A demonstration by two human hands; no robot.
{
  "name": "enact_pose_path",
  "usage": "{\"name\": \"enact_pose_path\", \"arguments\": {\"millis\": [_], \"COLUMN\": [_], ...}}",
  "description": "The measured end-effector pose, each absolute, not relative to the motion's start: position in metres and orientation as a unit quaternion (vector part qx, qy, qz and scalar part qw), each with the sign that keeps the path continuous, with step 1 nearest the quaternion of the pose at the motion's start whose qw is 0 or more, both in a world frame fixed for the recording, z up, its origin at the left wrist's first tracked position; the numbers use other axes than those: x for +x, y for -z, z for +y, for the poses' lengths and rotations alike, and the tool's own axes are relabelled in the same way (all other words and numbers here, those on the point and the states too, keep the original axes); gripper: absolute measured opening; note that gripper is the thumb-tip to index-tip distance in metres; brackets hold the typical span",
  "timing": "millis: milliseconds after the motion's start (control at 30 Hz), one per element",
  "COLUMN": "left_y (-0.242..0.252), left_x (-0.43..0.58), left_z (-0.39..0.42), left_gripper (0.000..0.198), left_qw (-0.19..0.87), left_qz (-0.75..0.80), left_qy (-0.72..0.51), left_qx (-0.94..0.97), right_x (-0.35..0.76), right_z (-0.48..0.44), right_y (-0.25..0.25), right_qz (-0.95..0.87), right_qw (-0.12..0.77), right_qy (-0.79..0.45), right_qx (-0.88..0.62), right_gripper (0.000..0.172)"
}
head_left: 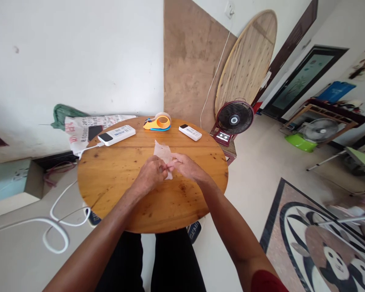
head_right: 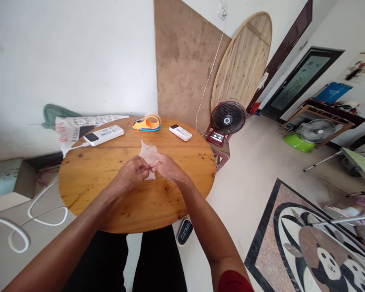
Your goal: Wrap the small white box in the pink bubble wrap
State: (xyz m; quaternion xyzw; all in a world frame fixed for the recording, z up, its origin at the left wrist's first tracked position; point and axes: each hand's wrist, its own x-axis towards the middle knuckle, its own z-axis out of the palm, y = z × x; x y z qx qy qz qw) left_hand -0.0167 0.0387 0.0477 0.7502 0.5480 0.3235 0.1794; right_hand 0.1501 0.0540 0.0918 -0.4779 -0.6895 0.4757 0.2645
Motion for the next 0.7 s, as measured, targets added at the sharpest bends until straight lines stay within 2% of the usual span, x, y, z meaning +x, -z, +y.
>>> {"name": "enact_pose_path", "arguments": {"millis": [200, 333, 467, 567, 633, 700], "left_y": [-0.05, -0.044, -0.03, -0.024, -0.023, -0.025], "left_x": [-0.019, -0.023, -0.026, -0.026, -0.026, -0.025], "left_z": [0.041, 0.047, 0.052, 0.053, 0.051, 0.049], "left_gripper": [0.008, 0.006, 0.003, 0.002, 0.003, 0.005], "left_qw": [0.133, 0.158, 0.178, 0.19, 0.202, 0.206], "left_qz": [0.527, 0.523, 0.51, 0.501, 0.496, 0.495], "left_qy": [-0.305, -0.308, -0.329, -0.352, -0.357, -0.357], "left_qx": [0.782, 0.779, 0.775, 0.768, 0.765, 0.765], "right_x": [0.158, 0.153, 0.133, 0.118, 0.114, 0.116], "right_z": [0.068, 0.088, 0.109, 0.122, 0.128, 0.132], "right_y": [-0.085, -0.082, -0.09, -0.091, -0.087, -0.081], "right_qz": [-0.669, -0.716, -0.764, -0.769, -0.767, -0.754], "right_qw": [0.287, 0.314, 0.218, 0.153, 0.158, 0.196], "right_qy": [-0.489, -0.318, -0.161, -0.12, -0.111, -0.114], "right_qx": [-0.481, -0.536, -0.586, -0.609, -0.612, -0.617], "right_gripper": [0.034, 0.016, 0.022, 0.016, 0.01, 0.01]}}
